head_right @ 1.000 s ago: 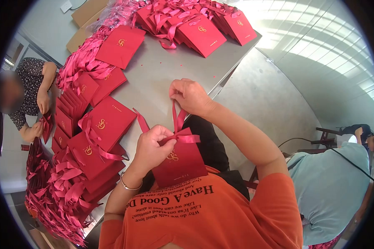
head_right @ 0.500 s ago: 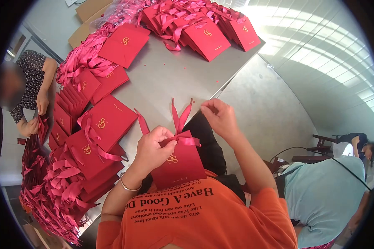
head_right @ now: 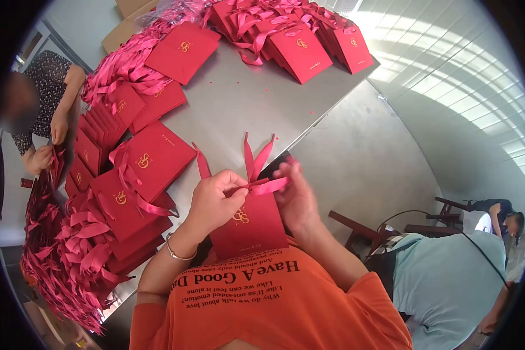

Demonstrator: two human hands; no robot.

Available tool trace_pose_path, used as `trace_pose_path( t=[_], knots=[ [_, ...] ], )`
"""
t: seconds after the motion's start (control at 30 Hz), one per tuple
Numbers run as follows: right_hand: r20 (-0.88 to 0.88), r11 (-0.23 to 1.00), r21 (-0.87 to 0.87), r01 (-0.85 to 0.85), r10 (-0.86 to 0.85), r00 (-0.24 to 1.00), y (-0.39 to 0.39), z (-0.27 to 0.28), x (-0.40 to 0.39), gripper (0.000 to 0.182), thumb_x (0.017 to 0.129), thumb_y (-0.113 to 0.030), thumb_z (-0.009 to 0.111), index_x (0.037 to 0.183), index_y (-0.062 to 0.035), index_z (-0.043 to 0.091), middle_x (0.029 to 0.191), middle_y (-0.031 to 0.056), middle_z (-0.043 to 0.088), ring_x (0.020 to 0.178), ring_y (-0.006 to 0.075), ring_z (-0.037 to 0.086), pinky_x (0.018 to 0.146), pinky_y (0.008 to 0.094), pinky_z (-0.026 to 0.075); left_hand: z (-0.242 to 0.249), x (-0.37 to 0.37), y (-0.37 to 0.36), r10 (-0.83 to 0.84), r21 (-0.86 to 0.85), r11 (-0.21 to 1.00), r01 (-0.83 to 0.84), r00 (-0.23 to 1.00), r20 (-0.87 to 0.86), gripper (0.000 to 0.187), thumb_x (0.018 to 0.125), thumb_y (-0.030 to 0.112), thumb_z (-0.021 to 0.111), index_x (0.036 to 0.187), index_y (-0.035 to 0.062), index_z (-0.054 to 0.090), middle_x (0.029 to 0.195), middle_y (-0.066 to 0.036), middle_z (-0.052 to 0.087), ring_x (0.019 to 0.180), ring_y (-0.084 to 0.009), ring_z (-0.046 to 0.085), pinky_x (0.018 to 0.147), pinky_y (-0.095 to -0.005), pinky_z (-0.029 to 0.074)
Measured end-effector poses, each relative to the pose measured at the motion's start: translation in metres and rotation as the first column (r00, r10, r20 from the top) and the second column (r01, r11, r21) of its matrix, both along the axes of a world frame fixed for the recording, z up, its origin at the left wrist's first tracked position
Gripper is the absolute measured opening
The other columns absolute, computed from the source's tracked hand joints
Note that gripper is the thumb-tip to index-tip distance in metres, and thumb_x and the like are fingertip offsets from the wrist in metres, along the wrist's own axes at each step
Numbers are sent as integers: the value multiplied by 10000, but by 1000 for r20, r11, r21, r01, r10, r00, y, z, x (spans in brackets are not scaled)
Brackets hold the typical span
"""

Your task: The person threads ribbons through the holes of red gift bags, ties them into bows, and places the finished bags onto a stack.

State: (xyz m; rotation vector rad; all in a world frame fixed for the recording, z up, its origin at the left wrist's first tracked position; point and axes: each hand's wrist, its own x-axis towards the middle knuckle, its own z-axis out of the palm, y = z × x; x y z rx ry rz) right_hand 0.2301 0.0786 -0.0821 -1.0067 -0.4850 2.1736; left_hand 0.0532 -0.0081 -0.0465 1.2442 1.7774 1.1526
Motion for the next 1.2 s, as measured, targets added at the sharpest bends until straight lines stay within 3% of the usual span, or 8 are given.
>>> trace_pose_path(
  t=[0.43, 0.5, 0.57, 0.73, 0.87, 0.93, 1.03, 1.2],
  knots=[
    [22, 456, 881, -124, 224, 974, 15, 93, 6, 502, 709, -47, 883, 1138, -11, 623, 995, 138, 644, 816, 191, 669, 665, 280, 589, 4, 0, 0, 33, -59, 998, -38, 996, -85, 153, 831, 163, 696, 914, 37, 670, 820, -93, 738, 723, -224, 712, 692, -328, 531],
    [353, 8, 935, -353, -70, 933, 17, 97, 20, 303, 762, -5, 831, 1018, 36, 675, 974, 145, 646, 740, 188, 670, 605, 263, 576, 3, 0, 0, 40, -52, 998, -45, 994, -105, 149, 830, 163, 695, 910, 39, 669, 819, -92, 737, 726, -229, 713, 695, -331, 533],
    [328, 151, 939, -309, -123, 937, 4, 104, 21, 163, 806, 10, 786, 932, 65, 699, 918, 142, 656, 705, 178, 664, 595, 251, 553, 3, 1, 0, 42, -38, 998, -47, 992, -116, 143, 827, 163, 694, 900, 42, 670, 814, -88, 735, 729, -230, 713, 696, -340, 535],
    [228, -377, 830, -412, -445, 866, 2, 112, 23, 181, 902, -117, 724, 1020, 20, 718, 822, 128, 679, 625, 137, 617, 563, 234, 484, 5, 2, 0, 44, -61, 997, -53, 988, -147, 131, 828, 166, 692, 889, 52, 670, 794, -82, 730, 707, -238, 709, 680, -346, 533],
    [153, -335, 897, -289, -379, 913, 2, 103, 11, 216, 964, -158, 656, 1102, -1, 709, 836, 116, 694, 611, 113, 578, 535, 228, 445, 5, 3, 0, 36, -60, 997, -48, 980, -193, 113, 832, 163, 687, 872, 60, 665, 773, -77, 724, 689, -249, 705, 661, -353, 531],
    [173, 58, 984, -167, -110, 979, 0, 100, 7, 261, 1011, -160, 583, 1195, -2, 680, 821, 80, 664, 597, 90, 515, 523, 221, 401, 4, 3, -1, 36, -26, 999, -42, 981, -192, 110, 837, 150, 680, 890, 54, 674, 777, -87, 723, 685, -257, 702, 653, -359, 530],
    [152, 156, 978, -138, -80, 985, 9, 101, -8, 308, 1032, -174, 554, 1275, -7, 644, 766, 37, 579, 605, 72, 460, 544, 208, 373, 3, -1, -2, 0, 22, 1000, 3, 991, -131, 119, 842, 97, 648, 937, 41, 693, 797, -110, 717, 706, -278, 692, 658, -373, 526],
    [427, 16, 900, -436, -237, 872, 14, 109, -23, 322, 1026, -101, 514, 1305, 48, 574, 867, 117, 526, 737, 245, 505, 769, 332, 446, 10, -17, -7, -116, 168, 970, 178, 939, -324, 242, 820, -21, 576, 1011, 29, 717, 846, -138, 702, 796, -309, 664, 714, -403, 512]
  ],
)
